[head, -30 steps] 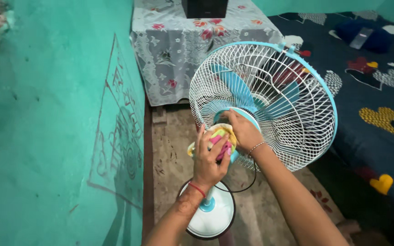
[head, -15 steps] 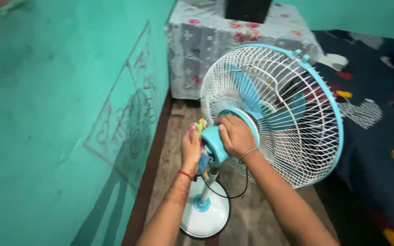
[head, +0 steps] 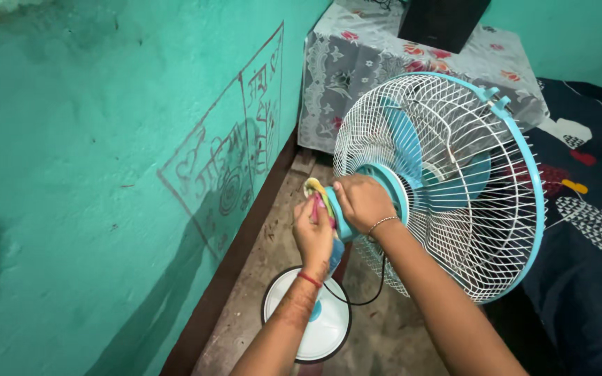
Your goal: The person wipes the base and stand of a pedestal fan with a cloth, then cleans the fan head and cage. The person then wipes the top and front screen of a CRT television with the same cloth.
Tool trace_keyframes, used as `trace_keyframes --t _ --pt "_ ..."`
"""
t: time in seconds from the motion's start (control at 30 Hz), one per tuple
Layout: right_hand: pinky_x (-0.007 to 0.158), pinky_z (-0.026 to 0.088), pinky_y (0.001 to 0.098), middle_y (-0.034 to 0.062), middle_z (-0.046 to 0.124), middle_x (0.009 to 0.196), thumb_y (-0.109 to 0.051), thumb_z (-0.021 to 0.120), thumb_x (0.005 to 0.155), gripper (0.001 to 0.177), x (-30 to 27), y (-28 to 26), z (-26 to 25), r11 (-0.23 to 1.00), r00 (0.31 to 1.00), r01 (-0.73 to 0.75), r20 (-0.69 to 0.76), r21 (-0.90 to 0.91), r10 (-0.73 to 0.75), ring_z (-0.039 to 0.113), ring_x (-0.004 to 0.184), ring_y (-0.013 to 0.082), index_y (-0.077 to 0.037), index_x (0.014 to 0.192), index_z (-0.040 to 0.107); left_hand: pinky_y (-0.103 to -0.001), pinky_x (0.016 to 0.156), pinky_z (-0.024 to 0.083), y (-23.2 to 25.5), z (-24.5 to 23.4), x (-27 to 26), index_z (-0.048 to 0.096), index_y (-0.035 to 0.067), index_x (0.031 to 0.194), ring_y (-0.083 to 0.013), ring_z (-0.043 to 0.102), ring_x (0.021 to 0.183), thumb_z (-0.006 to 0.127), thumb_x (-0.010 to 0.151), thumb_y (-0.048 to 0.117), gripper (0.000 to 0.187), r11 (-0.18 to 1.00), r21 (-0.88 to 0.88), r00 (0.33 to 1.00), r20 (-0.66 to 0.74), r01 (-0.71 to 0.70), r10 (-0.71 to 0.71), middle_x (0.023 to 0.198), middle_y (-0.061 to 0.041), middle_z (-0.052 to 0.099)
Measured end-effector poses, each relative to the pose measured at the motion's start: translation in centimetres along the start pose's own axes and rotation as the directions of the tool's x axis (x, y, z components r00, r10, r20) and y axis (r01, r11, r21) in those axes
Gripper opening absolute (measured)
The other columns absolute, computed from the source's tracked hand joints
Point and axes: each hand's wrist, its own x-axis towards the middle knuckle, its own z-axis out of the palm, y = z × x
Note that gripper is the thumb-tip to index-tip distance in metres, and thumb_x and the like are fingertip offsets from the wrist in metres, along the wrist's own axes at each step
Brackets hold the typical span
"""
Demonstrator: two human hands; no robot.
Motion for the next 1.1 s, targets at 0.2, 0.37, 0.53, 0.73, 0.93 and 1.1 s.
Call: trace_keyframes --t 0.2,0.37,0.53,0.73,0.93,1.1 --pt "0.084 0.049 0.0512 0.0216 0.069 0.089 -0.026 0.047 0.101 0.033 -0.1 -1.1 -0.3 0.993 0.995 -0.098 -0.030 -0.062 0.096 0.065 0.089 0.0418 -0.004 0.092 0.069 -0.036 0.094 0.056 2.3 -1.8 -2.3 0.070 -0.001 0.124 -0.0288 0.068 0.112 0.063 0.096 0.003 0.030 0.976 0.088 0.976 0.103 -0.201 0.192 0.123 -0.015 0.066" --pt "0.083 0.049 0.0517 0.0219 0.069 0.089 -0.027 0.047 0.102 0.034 0.0 -1.0 -0.2 0.992 0.994 -0.107 -0.041 -0.065 0.104 0.064 0.089 0.0420 -0.004 0.092 0.070 -0.037 0.093 0.056 2.4 -3.6 -3.0 0.073 0.000 0.121 -0.0316 0.068 0.111 0.066 0.091 0.000 0.031 0.930 0.102 0.909 0.271 -0.353 0.315 0.120 -0.017 0.066" --pt "0.086 0.050 0.0509 0.0208 0.072 0.095 -0.027 0.045 0.103 0.036 -0.2 -1.1 0.0 0.991 0.991 -0.121 -0.058 -0.063 0.117 0.066 0.093 0.0411 -0.005 0.094 0.072 -0.038 0.091 0.056 1.1 -5.3 -3.9 0.075 0.001 0.115 -0.0327 0.067 0.109 0.068 0.088 -0.002 0.029 0.912 0.117 0.868 0.373 -0.393 0.327 0.119 -0.016 0.067" --pt "0.086 0.050 0.0508 0.0209 0.073 0.099 -0.026 0.045 0.103 0.036 -0.3 -1.6 -0.3 0.993 0.991 -0.120 -0.069 -0.021 0.119 0.066 0.094 0.0415 -0.005 0.099 0.074 -0.040 0.093 0.057 0.6 -7.5 -3.8 0.074 -0.001 0.114 -0.0330 0.068 0.112 0.063 0.090 -0.001 0.027 0.959 0.107 0.861 0.475 -0.264 0.184 0.121 -0.016 0.067" --pt "0.086 0.050 0.0513 0.0209 0.073 0.097 -0.025 0.045 0.102 0.035 -0.2 -1.4 -0.6 0.996 0.995 -0.090 -0.051 -0.013 0.089 0.066 0.092 0.0417 -0.007 0.099 0.075 -0.043 0.107 0.049 1.5 -6.0 -2.1 0.062 -0.002 0.132 -0.0363 0.061 0.127 0.057 0.100 0.013 0.036 0.957 0.191 0.959 0.222 -0.220 0.177 0.135 -0.019 0.059" --pt "0.085 0.050 0.0511 0.0219 0.071 0.093 -0.026 0.049 0.100 0.032 -0.2 -0.8 -0.4 0.992 0.992 -0.121 -0.041 -0.044 0.120 0.066 0.090 0.0410 -0.005 0.097 0.073 -0.050 0.124 0.024 1.8 -2.0 -3.4 0.046 -0.003 0.155 -0.0482 0.028 0.154 0.041 0.112 0.022 0.050 0.924 0.209 0.914 0.324 -0.319 0.243 0.167 -0.024 0.036"
